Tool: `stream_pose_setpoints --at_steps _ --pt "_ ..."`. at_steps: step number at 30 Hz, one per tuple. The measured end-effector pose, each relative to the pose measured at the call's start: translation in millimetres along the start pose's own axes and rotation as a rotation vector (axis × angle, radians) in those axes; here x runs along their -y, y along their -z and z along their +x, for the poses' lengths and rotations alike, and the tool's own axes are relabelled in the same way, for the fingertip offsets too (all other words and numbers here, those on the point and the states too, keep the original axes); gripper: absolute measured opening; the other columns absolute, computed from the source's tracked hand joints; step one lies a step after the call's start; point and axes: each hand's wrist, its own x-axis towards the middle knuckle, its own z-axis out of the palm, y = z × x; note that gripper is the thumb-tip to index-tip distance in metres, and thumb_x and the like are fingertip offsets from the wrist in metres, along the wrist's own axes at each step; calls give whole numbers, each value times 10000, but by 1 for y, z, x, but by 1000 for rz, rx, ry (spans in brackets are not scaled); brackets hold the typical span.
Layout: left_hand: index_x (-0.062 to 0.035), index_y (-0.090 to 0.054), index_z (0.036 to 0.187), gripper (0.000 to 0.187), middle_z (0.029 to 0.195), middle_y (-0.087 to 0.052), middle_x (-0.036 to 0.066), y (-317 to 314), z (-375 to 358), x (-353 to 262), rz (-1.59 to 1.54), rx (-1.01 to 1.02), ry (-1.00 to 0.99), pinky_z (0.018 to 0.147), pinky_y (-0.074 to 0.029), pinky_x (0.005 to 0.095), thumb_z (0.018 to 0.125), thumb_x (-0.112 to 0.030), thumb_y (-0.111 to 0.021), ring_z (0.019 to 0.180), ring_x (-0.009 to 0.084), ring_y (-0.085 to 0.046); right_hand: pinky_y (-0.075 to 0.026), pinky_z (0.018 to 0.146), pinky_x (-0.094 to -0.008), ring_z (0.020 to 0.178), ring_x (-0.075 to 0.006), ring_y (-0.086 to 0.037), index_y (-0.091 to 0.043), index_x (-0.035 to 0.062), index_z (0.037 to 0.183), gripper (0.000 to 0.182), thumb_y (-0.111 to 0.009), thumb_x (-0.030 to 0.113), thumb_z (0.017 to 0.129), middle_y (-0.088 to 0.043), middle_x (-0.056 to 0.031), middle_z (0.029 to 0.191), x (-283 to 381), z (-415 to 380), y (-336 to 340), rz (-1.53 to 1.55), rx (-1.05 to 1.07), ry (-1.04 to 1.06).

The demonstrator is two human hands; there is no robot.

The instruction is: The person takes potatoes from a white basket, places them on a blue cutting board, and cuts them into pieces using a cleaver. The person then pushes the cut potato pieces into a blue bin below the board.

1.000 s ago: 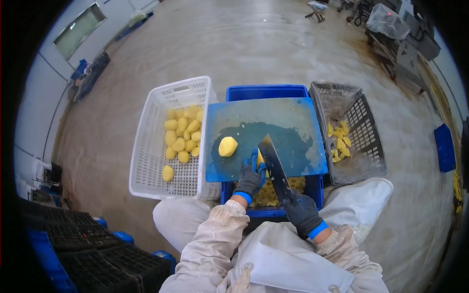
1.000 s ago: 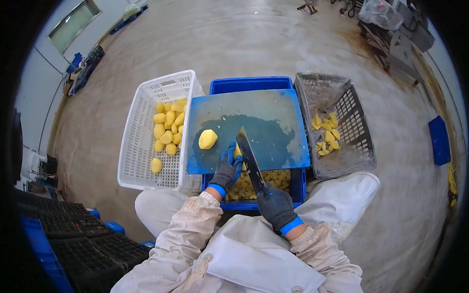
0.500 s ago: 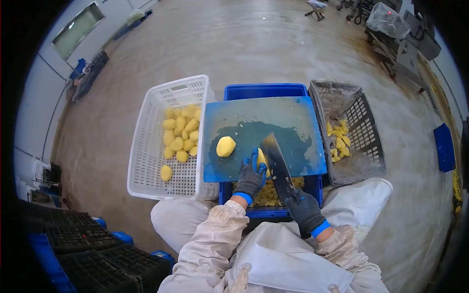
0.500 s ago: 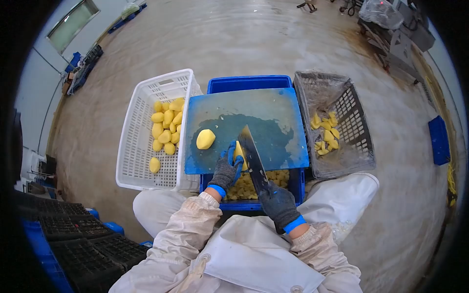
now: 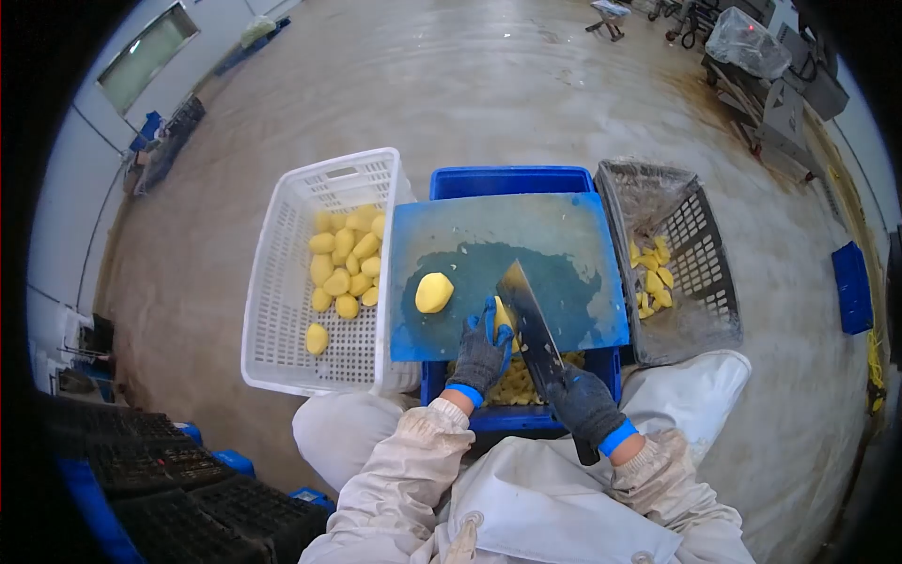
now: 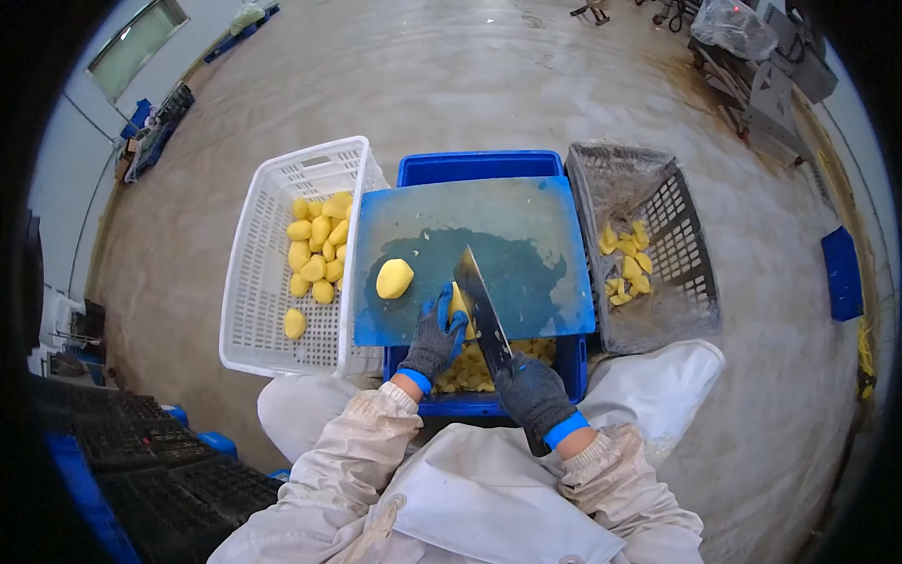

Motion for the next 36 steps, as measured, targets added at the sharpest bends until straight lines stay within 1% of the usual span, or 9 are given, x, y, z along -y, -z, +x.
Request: stream_pose_setpoints --at_steps 7,11,13,20,23,28,32,33,36 --pt "-37 -271 1382 619 997 -477 285 0 1 -3 11 -24 -27 860 -389 480 863 -279 -506 936 421 -480 -454 697 -475 804 -416 -569 -585 24 988 285 -504 242 824 -600 -248 834 -6 19 -3 43 102 -67" --pt "3 -339 1335 573 1155 -489 270 11 1 -9 -11 40 85 882 -392 479 862 -246 -545 946 434 -483 -454 698 -471 808 -412 -572 -587 16 978 291 -518 252 822 -604 -246 833 -12 20 -18 83 -2 26" --pt "-35 -357 1335 564 1096 -505 268 8 2 -11 -54 -87 -86 856 -423 460 855 -246 -564 923 416 -516 -455 698 -471 805 -412 -573 -587 11 973 289 -522 250 823 -603 -247 831 -11 13 -11 110 -32 32" --pt "-25 -421 1295 478 970 -540 176 32 0 -23 -499 -250 -1 783 -468 360 873 -196 -565 812 271 -556 -460 579 -470 650 -403 -584 -588 8 917 288 -534 277 830 -597 -221 696 12 0 53 -21 -365 159" --pt "-27 -420 1295 443 1083 -549 156 30 -5 -14 -906 -203 285 804 -475 338 910 -215 -531 877 210 -566 -469 614 -475 694 -407 -594 -595 -4 883 291 -545 276 818 -600 -247 734 2 15 34 198 -291 -35" --pt "-21 -404 1304 460 1125 -546 163 -15 -4 18 -589 -135 147 786 -474 327 902 -199 -537 889 212 -563 -477 722 -483 787 -426 -597 -586 -38 896 369 -481 309 824 -603 -283 823 -28 62 -37 -210 9 31" --pt "-13 -398 1304 473 1143 -539 162 -11 -12 19 -530 -163 108 826 -461 315 894 -198 -542 954 205 -548 -478 728 -482 772 -419 -602 -591 -36 896 365 -454 296 832 -604 -281 811 -15 49 -14 -212 -59 40" --pt "-5 -396 1303 468 1174 -519 169 16 -11 -3 -778 -66 348 879 -441 319 897 -195 -533 1031 210 -529 -480 720 -481 763 -415 -604 -594 -31 899 343 -456 275 831 -609 -271 806 1 37 2 -153 -70 -10" --pt "13 -400 1292 459 1184 -518 188 27 -11 -6 -925 -158 336 892 -433 348 897 -183 -528 1075 240 -519 -486 693 -470 728 -399 -610 -608 -11 895 279 -459 213 821 -627 -230 792 8 32 4 -133 -137 -56"
